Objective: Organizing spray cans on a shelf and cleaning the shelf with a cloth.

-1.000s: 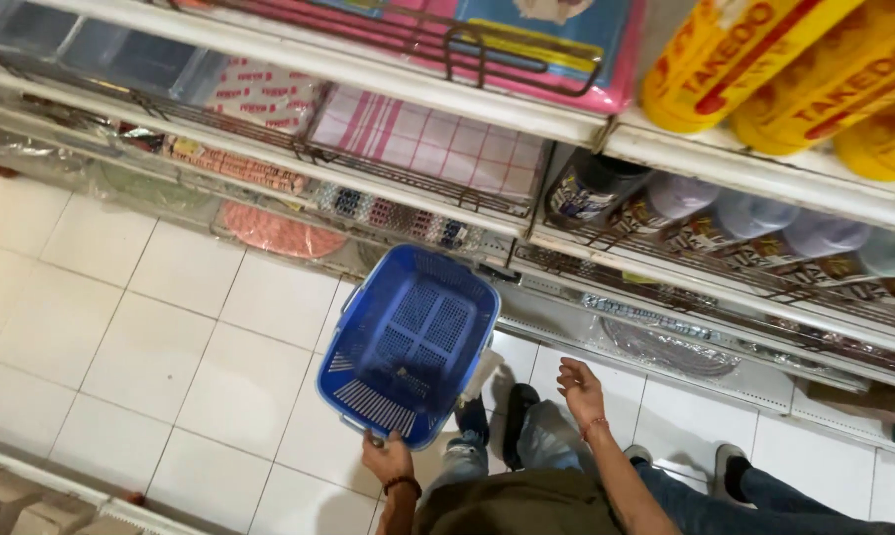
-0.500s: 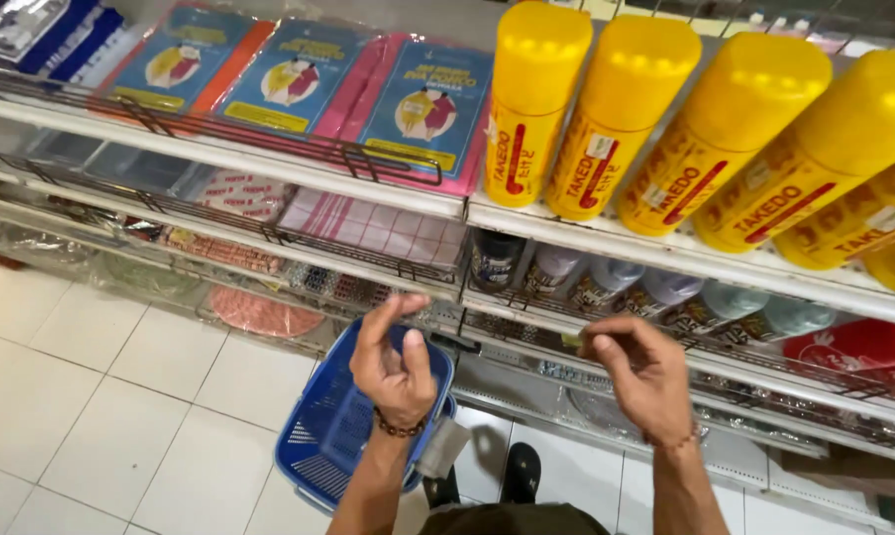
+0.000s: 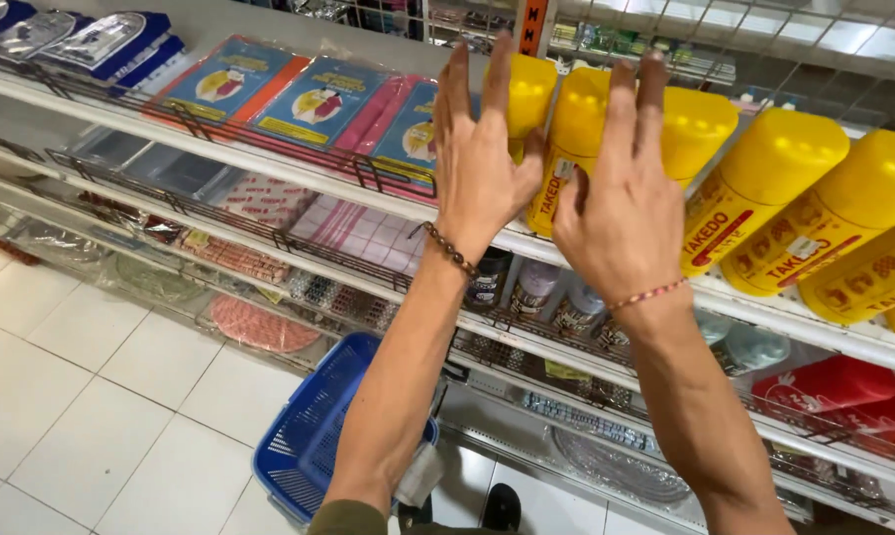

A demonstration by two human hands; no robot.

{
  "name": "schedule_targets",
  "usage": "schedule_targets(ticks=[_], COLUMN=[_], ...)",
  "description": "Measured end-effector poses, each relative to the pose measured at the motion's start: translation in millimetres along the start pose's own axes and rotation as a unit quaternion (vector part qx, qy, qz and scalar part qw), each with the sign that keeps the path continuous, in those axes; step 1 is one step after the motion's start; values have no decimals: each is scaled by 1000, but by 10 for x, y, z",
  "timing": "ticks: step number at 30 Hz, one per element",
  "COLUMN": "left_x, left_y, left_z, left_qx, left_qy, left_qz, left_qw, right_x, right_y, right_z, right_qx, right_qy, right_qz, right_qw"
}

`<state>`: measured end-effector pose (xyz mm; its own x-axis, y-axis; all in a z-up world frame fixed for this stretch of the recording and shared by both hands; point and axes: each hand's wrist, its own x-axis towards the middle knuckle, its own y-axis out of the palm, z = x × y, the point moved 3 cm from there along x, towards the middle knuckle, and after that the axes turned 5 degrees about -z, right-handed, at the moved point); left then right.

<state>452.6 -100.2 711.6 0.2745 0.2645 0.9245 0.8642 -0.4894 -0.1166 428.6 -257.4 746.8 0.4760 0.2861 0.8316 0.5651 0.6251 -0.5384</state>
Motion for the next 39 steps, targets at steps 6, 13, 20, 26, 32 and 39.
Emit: schedule_targets(ticks=[6, 13, 20, 26, 32, 39], left_x=[-32, -281, -487, -845, -2081, -4183], left_y=[-49, -407, -1272, -2272, -2467, -2373], left_z=[-6, -215, -528, -584, 479, 1721], left_qx=[46, -34, -73, -29, 51, 117], left_qy=[-35, -42, 25, 26, -248, -375], left_qz=[62, 77, 89, 104, 145, 197], left_qw=[996, 996, 993, 994, 957, 898], right_x=[-116, -268, -653, -898, -1810, -3460], right_y=[193, -36, -326, -384, 1102, 2804], right_z=[5, 126, 261, 960, 1157, 1173], right_qx=[-41, 19, 20, 85, 246, 259], right_qy=[-10, 33, -31, -49, 111, 158], right_qz=[37, 20, -35, 19, 304, 408], right_qw=[998, 999, 999, 995, 914, 861])
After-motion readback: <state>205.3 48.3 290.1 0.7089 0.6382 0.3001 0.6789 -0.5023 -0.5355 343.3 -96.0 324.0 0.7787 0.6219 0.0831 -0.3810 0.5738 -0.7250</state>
